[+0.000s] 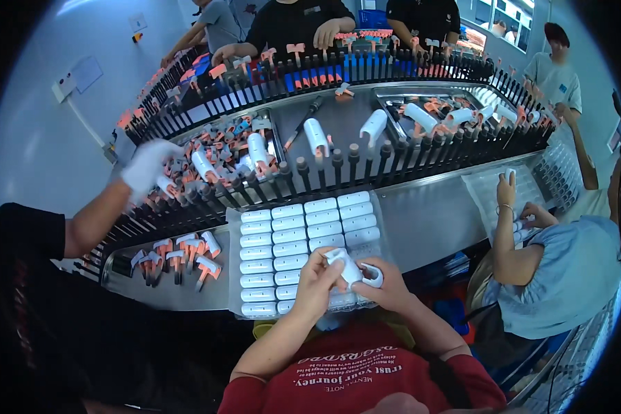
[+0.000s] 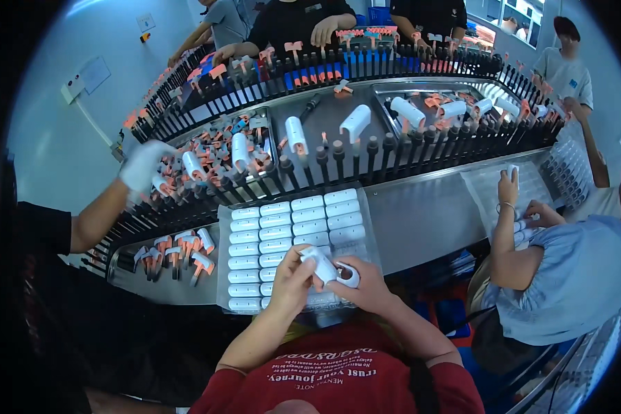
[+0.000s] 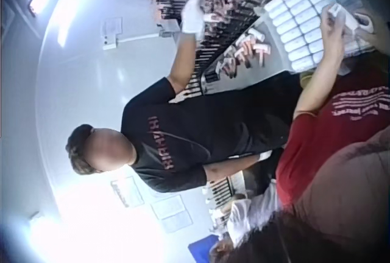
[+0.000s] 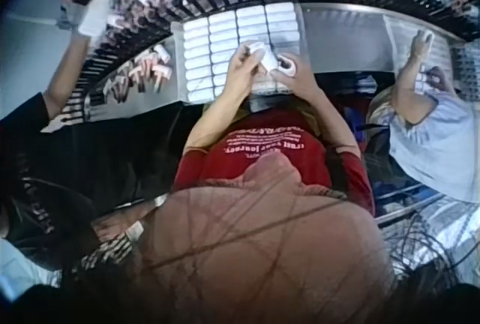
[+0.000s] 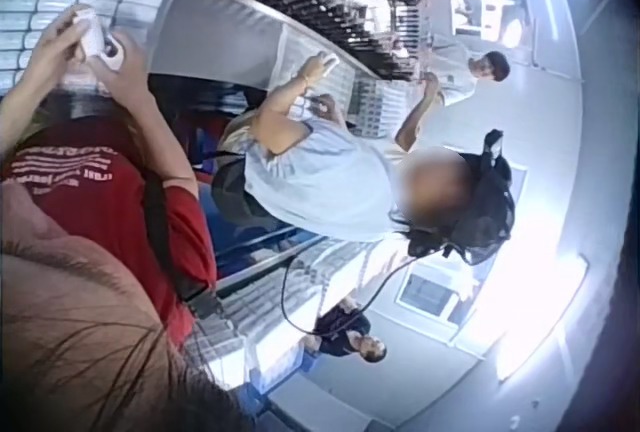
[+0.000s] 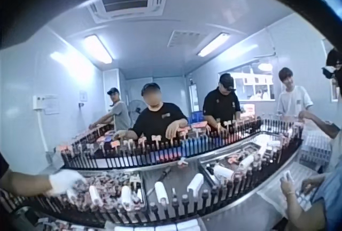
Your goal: The person removes plastic covers from pegs on an assembly line conveyor by hand and places them into the compartments of a plastic tray, then covers the tray with a plastic sheet.
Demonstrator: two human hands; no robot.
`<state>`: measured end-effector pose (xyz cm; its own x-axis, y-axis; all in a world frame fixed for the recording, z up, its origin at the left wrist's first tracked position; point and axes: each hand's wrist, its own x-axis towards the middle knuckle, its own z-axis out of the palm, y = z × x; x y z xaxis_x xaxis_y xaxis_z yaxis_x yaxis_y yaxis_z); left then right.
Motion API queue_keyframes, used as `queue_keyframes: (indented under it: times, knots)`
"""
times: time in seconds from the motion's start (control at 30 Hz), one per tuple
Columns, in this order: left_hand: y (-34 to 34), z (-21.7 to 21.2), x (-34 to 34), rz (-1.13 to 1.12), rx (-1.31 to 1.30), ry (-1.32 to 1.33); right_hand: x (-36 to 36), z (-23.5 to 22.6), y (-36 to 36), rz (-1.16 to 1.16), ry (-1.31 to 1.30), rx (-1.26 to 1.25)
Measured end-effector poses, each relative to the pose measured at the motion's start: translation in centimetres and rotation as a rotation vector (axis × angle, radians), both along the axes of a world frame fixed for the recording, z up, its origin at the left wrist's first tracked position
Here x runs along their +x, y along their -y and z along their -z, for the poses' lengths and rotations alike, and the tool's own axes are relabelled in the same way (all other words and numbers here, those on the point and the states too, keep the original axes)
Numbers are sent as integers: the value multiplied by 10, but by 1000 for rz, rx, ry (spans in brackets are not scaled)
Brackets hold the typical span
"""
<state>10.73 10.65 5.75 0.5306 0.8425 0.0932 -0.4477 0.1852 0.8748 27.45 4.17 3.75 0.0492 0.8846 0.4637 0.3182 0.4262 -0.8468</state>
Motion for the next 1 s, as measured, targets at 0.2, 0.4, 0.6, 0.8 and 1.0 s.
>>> queue_keyframes:
  times: [0.2,0.4,0.6,0.8,1.0]
  knots:
    - [-5,8,8,15,3,1,5,-2,4,75,35,-82]
    - [-17,14,22,-234,1001,-677,33,0,15,254,-89,-6]
    - [-10,16,26,-305,1374,-918,45,-1,11,286,-261,-42]
    - [-14,7,-29,-414,1324,-1224,26,10,-12,185,-183,-103]
    - [-17,0,-61,-210,1093,-1543,-7,13,-26,33,-87,-184]
